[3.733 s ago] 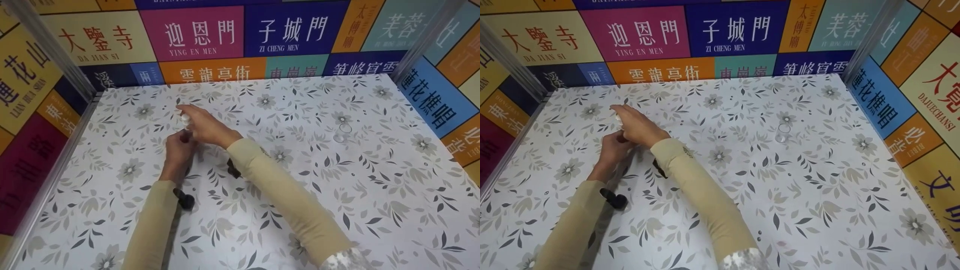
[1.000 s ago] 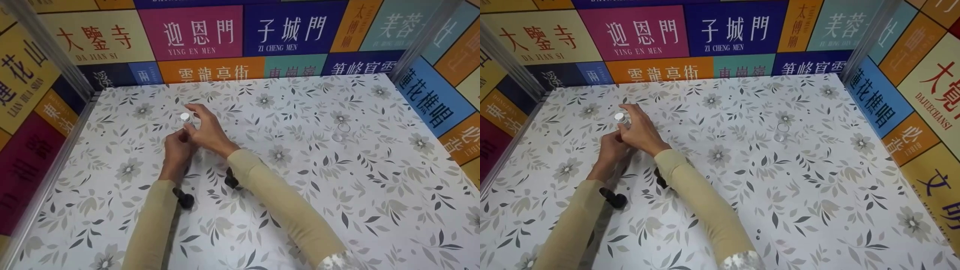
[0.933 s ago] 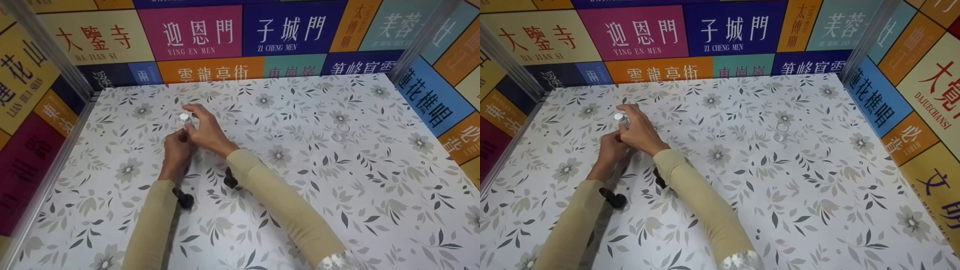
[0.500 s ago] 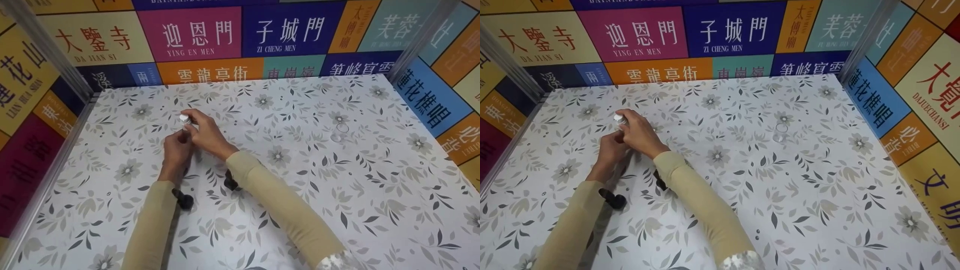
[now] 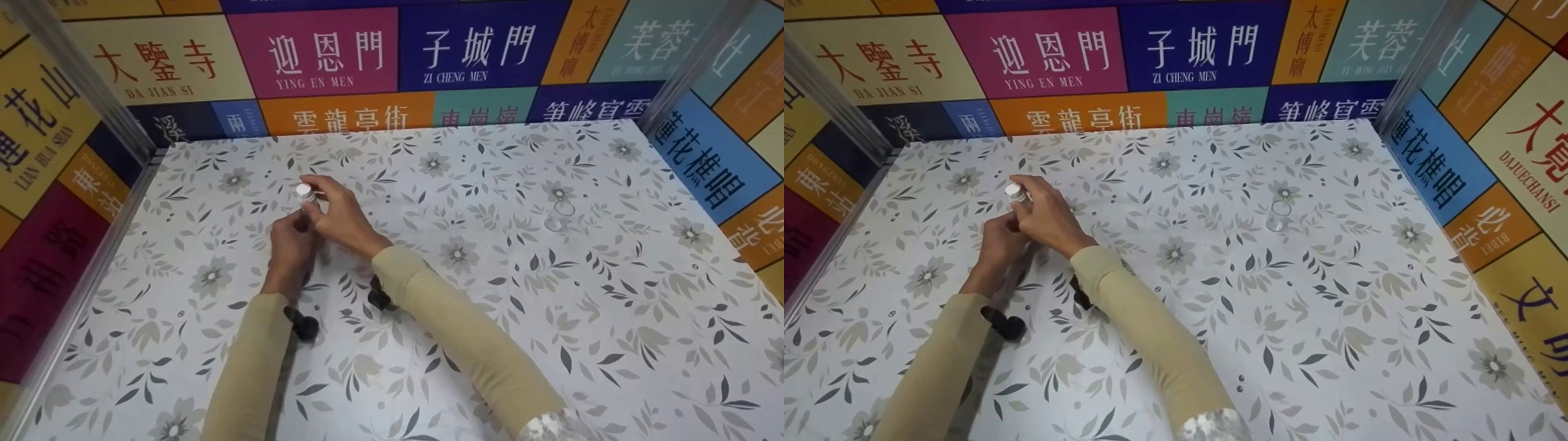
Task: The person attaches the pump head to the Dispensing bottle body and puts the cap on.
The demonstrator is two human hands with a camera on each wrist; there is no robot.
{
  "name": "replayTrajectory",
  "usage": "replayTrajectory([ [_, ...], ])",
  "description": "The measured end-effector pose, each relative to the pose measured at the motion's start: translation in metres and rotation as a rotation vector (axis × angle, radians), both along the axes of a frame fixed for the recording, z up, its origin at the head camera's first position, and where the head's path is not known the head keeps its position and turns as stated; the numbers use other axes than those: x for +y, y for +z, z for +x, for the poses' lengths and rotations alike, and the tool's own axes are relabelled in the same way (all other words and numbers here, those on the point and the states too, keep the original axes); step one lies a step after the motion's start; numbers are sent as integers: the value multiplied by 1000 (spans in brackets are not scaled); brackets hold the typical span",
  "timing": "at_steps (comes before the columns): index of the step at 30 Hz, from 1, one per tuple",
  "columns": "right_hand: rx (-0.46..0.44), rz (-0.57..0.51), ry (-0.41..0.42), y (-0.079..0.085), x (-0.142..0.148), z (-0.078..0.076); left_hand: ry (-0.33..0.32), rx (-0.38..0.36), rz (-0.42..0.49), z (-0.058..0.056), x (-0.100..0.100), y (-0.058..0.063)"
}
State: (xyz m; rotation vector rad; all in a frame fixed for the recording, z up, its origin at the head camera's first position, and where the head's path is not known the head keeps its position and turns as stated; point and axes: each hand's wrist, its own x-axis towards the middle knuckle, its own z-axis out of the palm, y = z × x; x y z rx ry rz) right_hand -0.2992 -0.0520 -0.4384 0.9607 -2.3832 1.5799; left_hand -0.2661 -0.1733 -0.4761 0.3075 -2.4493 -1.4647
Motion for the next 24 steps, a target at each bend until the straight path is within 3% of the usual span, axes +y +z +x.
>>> replayTrajectory([
  [8, 9, -31, 5, 3, 0, -3, -3, -77, 0, 0, 1, 2],
  [19, 63, 13, 28, 0, 3, -5, -8, -106, 12, 0, 1, 3],
  [24, 63, 3, 38, -1, 3, -5, -6, -59, 13, 1, 1, 3],
])
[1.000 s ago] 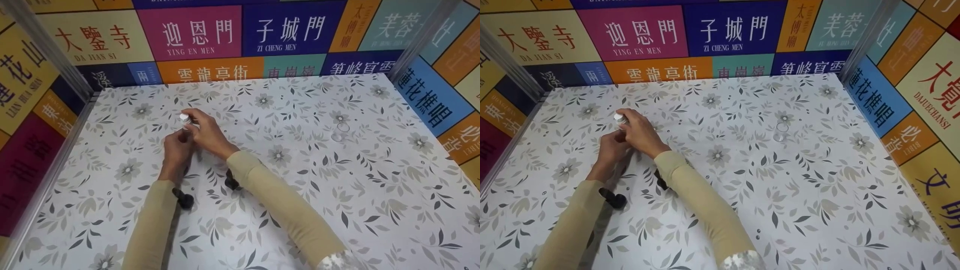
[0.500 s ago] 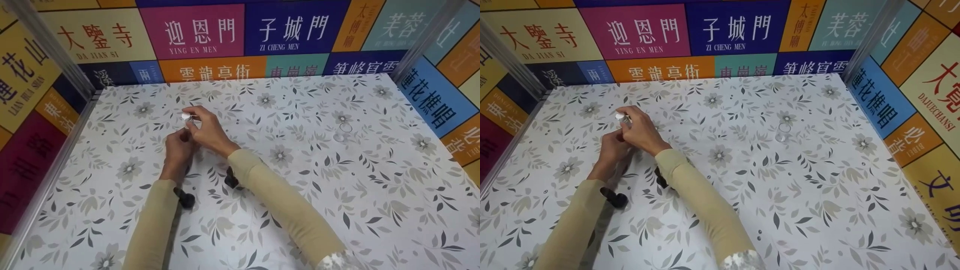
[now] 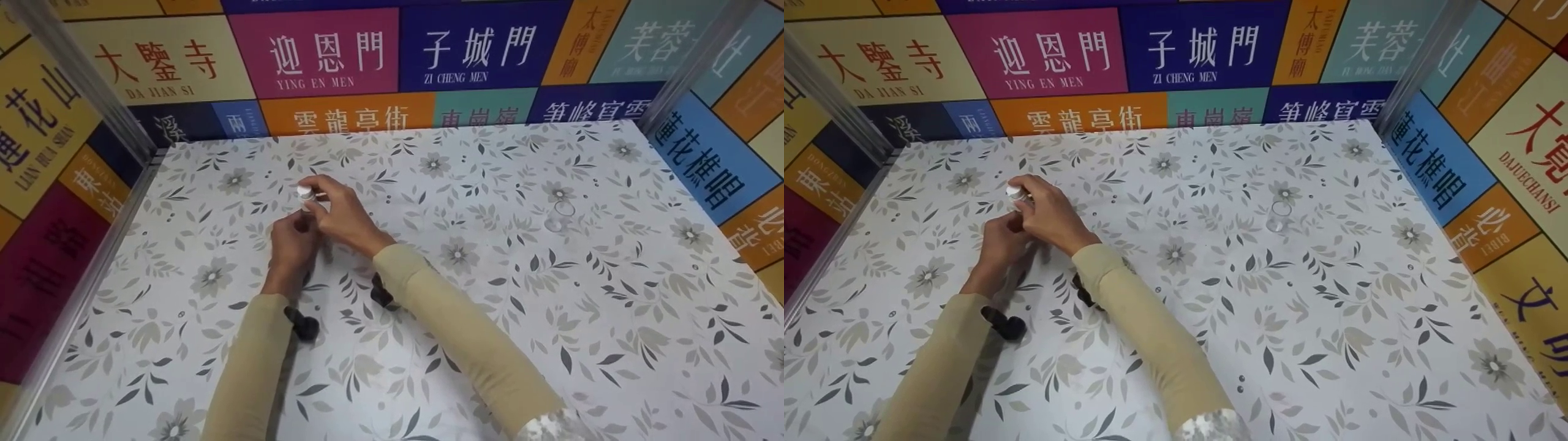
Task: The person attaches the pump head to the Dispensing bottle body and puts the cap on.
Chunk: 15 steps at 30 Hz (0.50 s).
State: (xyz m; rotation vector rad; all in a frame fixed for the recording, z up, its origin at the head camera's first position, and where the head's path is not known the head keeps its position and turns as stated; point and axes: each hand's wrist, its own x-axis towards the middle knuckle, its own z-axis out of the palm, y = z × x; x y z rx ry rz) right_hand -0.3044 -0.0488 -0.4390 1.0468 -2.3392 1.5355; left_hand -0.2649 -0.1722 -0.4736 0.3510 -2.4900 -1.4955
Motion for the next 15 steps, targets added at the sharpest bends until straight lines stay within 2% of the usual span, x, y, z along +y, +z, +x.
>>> replayTrajectory([
  [4, -32, -30, 3, 0, 0, -2, -5, 65, -27, 0, 0, -1],
  [6, -56, -54, 4, 1, 0, -3, -7, 76, -42, 0, -1, 0],
  [15, -79, -32, 23, 5, 0, -2, 9, -17, -40, -1, 0, 1],
])
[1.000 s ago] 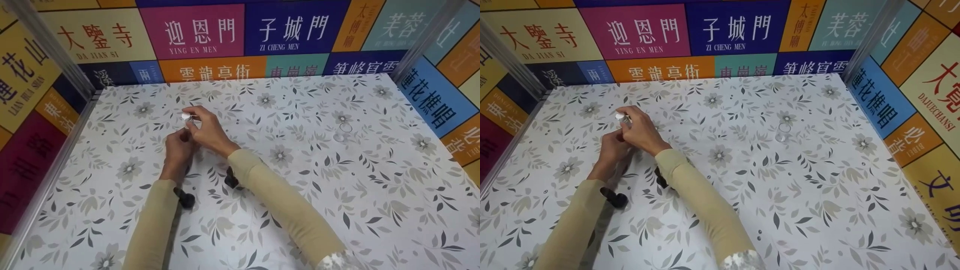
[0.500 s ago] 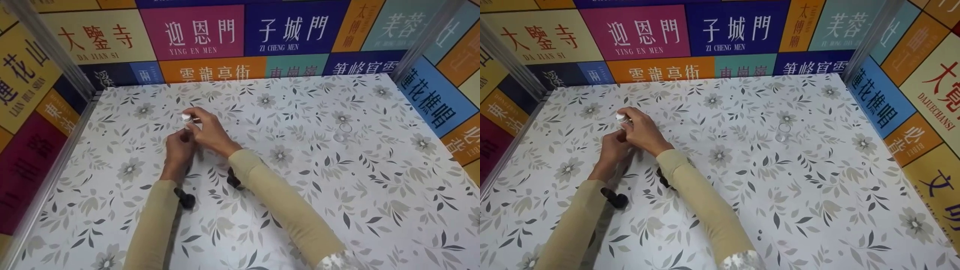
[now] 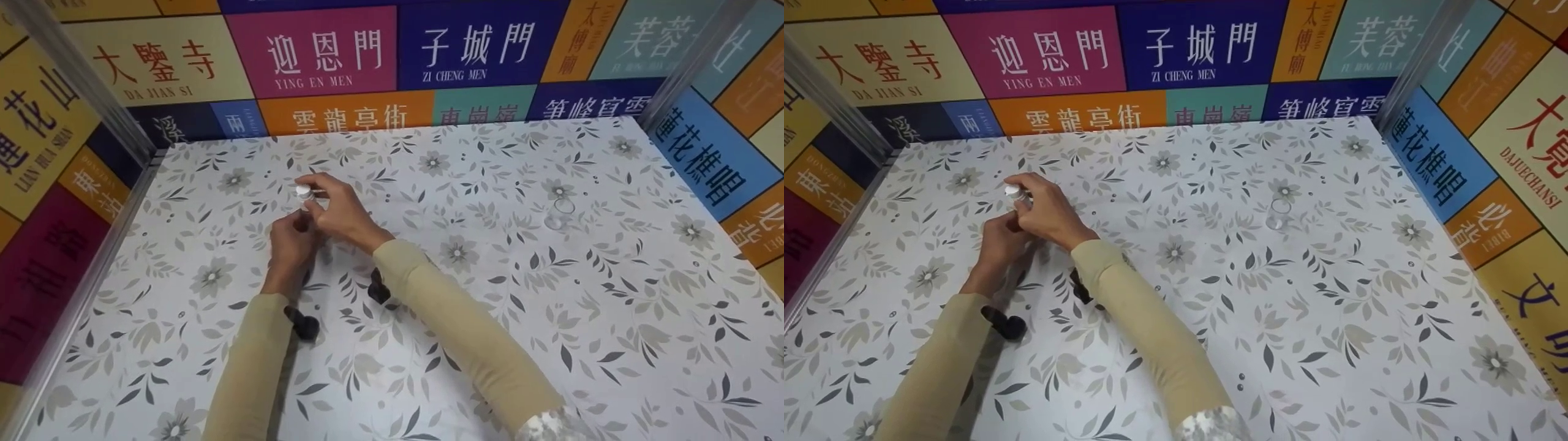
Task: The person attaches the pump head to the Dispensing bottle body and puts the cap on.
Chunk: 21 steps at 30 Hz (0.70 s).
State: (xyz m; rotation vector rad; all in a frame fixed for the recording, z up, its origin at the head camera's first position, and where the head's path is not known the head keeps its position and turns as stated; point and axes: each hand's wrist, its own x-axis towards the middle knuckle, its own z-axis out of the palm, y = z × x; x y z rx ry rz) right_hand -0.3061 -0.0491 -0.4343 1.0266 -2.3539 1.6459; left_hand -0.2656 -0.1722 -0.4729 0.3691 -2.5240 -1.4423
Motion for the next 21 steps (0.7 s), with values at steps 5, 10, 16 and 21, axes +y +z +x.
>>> replayTrajectory([
  [5, 4, 21, -17, -2, 1, 2, -5, -23, 19, 0, 0, 0],
  [10, 6, 26, -24, -2, 1, 2, -8, -30, 29, 1, -1, 0],
  [16, -1, -3, -11, -3, 2, -2, 5, -36, 40, 1, -1, 0],
  [21, -14, -40, 0, -2, 3, -3, 0, 4, 38, 1, 0, -2],
])
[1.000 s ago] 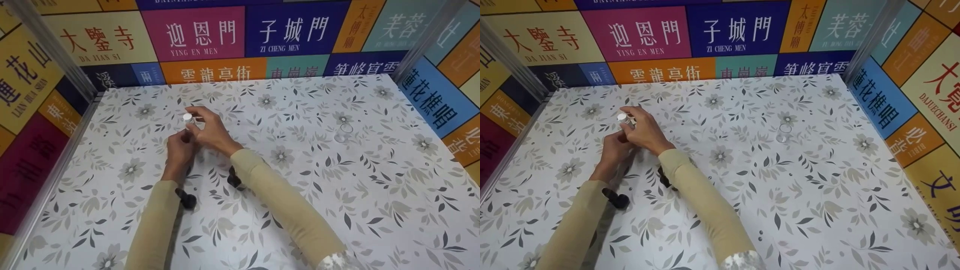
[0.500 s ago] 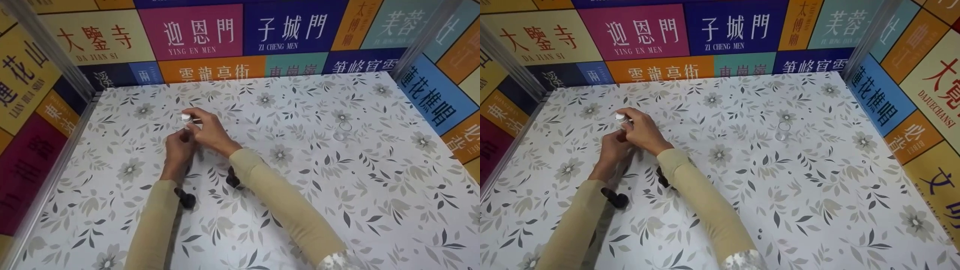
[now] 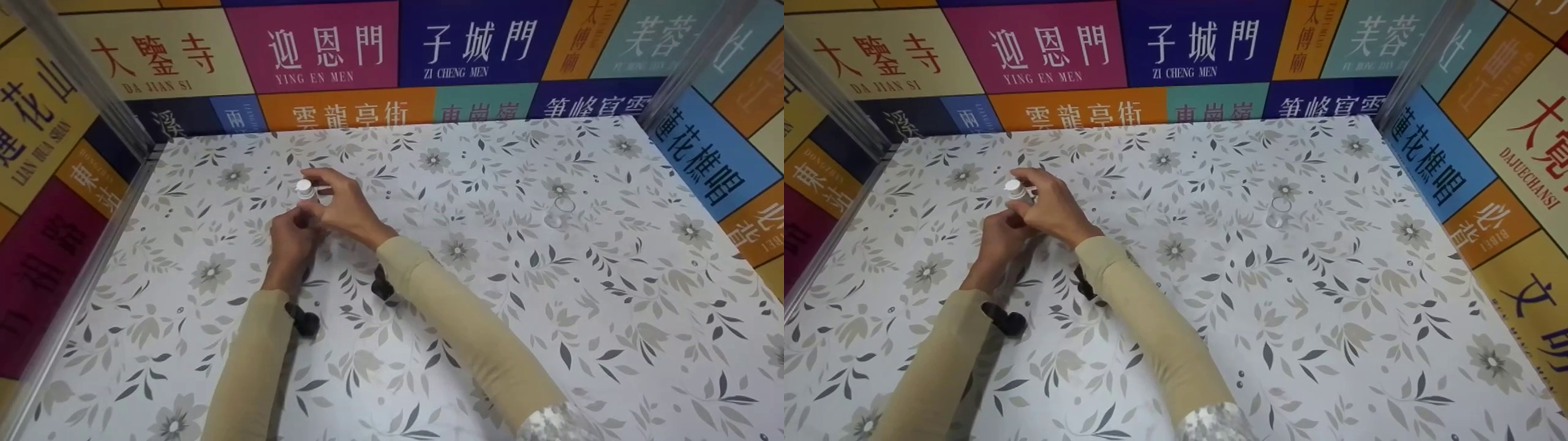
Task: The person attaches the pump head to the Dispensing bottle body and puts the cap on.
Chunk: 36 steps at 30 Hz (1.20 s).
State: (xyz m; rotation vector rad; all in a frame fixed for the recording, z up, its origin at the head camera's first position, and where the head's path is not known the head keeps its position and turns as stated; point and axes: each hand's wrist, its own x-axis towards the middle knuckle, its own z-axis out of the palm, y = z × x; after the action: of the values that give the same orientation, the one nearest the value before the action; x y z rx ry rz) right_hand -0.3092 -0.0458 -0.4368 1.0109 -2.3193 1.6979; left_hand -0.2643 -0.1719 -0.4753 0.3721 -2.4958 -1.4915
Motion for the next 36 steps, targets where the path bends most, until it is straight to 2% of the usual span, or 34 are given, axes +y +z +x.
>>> replayTrajectory([
  [4, 26, -9, 4, 2, -2, 2, 6, -28, -7, -1, -1, 0],
  [8, 76, 7, -13, 2, -3, 3, 0, -17, -22, -3, -1, 0],
  [13, 64, 36, -37, 1, -1, 3, -10, -10, -20, -3, -1, 0],
  [21, 91, 70, -25, 1, 1, 1, 2, -10, -23, -1, 0, 0],
  [25, 83, 62, -19, 1, 3, 1, 11, -5, 42, 1, 2, -2],
  [30, 69, 29, -56, 4, 4, 1, 5, 11, 118, 1, 4, -1],
  [36, 99, 17, -3, 5, 1, 1, 15, 61, 18, 0, 2, -1],
])
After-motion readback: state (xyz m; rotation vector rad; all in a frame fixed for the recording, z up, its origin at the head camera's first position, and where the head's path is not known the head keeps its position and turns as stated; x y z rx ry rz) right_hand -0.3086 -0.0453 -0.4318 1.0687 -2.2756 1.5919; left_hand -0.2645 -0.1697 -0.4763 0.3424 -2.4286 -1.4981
